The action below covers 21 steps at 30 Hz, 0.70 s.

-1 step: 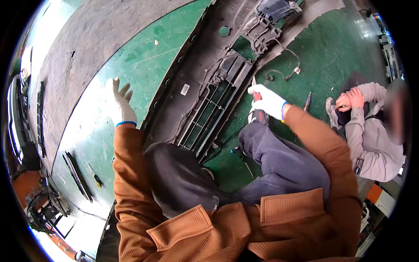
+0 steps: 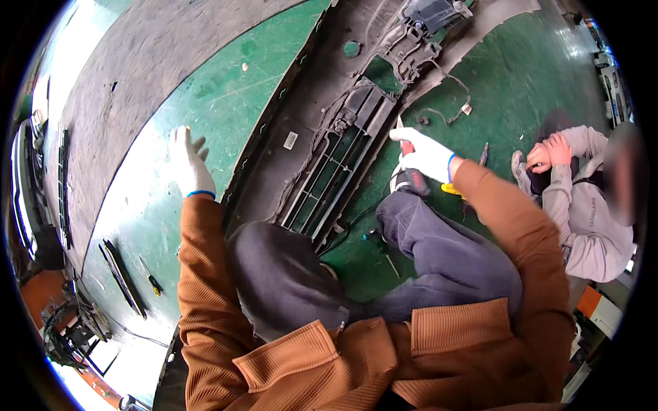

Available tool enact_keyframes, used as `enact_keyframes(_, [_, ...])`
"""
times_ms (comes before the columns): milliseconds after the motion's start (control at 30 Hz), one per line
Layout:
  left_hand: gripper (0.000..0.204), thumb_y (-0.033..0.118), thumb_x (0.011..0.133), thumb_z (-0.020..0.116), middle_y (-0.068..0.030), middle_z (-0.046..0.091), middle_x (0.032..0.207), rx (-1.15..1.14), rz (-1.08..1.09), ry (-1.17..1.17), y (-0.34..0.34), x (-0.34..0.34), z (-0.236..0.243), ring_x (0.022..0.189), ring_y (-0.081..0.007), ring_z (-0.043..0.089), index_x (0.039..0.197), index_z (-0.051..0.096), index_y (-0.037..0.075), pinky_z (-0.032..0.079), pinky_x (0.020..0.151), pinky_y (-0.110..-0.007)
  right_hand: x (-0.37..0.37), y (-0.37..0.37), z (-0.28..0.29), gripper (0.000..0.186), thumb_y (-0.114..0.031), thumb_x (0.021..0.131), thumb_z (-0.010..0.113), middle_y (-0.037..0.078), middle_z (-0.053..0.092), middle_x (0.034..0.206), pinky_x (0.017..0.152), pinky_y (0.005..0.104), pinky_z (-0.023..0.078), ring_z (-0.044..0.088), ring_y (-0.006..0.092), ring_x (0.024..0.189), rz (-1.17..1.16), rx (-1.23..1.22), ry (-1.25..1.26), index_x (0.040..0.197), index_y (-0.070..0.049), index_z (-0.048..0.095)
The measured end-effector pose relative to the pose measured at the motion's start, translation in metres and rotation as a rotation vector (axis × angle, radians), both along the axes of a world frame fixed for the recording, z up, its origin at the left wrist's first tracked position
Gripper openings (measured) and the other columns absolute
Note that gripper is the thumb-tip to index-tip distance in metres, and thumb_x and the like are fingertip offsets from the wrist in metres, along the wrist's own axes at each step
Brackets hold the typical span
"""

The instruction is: The person sits on the floor and works on a detached car bumper, using a screwdriver to remove screws and a heat gun to soften adhesive. They peel off a plastic cover and use a utility knife to trim material from the bumper's interior.

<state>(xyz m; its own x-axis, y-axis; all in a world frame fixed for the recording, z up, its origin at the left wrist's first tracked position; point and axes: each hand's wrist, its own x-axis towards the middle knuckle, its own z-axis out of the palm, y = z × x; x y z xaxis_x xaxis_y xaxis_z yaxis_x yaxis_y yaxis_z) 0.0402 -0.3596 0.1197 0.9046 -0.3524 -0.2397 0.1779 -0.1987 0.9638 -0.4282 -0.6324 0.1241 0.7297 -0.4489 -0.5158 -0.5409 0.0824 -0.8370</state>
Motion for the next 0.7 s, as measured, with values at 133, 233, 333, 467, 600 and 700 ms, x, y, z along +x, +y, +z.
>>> enact_keyframes(133, [0.047, 0.047, 0.106, 0.061, -0.0191, 0.067, 0.116, 0.378, -0.099, -0.353, 0.025, -0.019, -0.082, 0.109, -0.0317, 0.063, 0.114, 0.06, 0.001, 0.047, 0.105, -0.043, 0.03, -0.025, 0.052, 0.081, -0.002, 0.093, 0.063, 0.015, 0.06, 0.136, 0.106, 0.0366, 0.052, 0.063, 0.025, 0.117, 0.136, -0.03, 0.28, 0.168, -0.018, 0.036])
enact_keyframes(233, [0.08, 0.056, 0.104, 0.06, -0.0262, 0.051, 0.161, 0.705, -0.189, -0.369, 0.045, -0.026, -0.118, 0.148, -0.0408, 0.051, 0.159, 0.047, -0.001, 0.039, 0.122, -0.043, 0.045, -0.015, 0.029, 0.084, -0.009, 0.094, 0.069, 0.017, 0.061, 0.136, 0.106, 0.0377, 0.052, 0.065, 0.0262, 0.115, 0.146, -0.193, 0.348, 0.168, -0.009, 0.03])
enact_keyframes(333, [0.087, 0.062, 0.104, 0.056, -0.0259, 0.047, 0.165, 0.776, -0.284, -0.366, 0.027, -0.036, -0.109, 0.151, -0.0396, 0.048, 0.162, 0.043, -0.002, 0.038, 0.123, -0.044, 0.042, 0.013, -0.002, 0.047, -0.008, 0.098, 0.069, 0.008, 0.063, 0.109, 0.066, 0.0337, 0.055, 0.066, 0.0187, 0.085, -0.123, 0.257, 0.292, 0.141, -0.003, 0.05])
enact_keyframes(467, [0.08, 0.062, 0.105, 0.053, -0.0258, 0.057, 0.155, 0.888, -0.388, -0.478, 0.042, -0.019, -0.128, 0.139, -0.0444, 0.058, 0.159, 0.047, 0.003, 0.045, 0.116, -0.048, 0.038, 0.042, -0.069, 0.025, -0.008, 0.105, 0.064, 0.002, 0.056, 0.094, 0.061, 0.0289, 0.048, 0.057, 0.0126, 0.078, -0.347, 0.646, -0.016, 0.128, -0.005, 0.057])
enact_keyframes(600, [0.075, 0.059, 0.107, 0.051, -0.0253, 0.06, 0.151, 0.902, -0.444, -0.457, 0.032, -0.021, -0.109, 0.134, -0.0454, 0.061, 0.158, 0.048, 0.005, 0.047, 0.112, -0.05, 0.048, 0.047, -0.078, 0.027, -0.017, 0.108, 0.062, 0.0, 0.062, 0.097, 0.064, 0.0254, 0.047, 0.055, 0.0084, 0.076, -0.139, 0.324, 0.215, 0.133, -0.008, 0.059])
enact_keyframes(700, [0.072, 0.057, 0.108, 0.049, -0.0248, 0.061, 0.15, 0.875, -0.439, -0.467, 0.037, -0.02, -0.122, 0.134, -0.0444, 0.061, 0.158, 0.05, 0.005, 0.047, 0.112, -0.049, 0.06, 0.046, -0.082, 0.018, -0.026, 0.11, 0.06, 0.003, 0.065, 0.091, 0.06, 0.0285, 0.05, 0.057, 0.0102, 0.07, -0.229, 0.34, 0.134, 0.114, -0.008, 0.059])
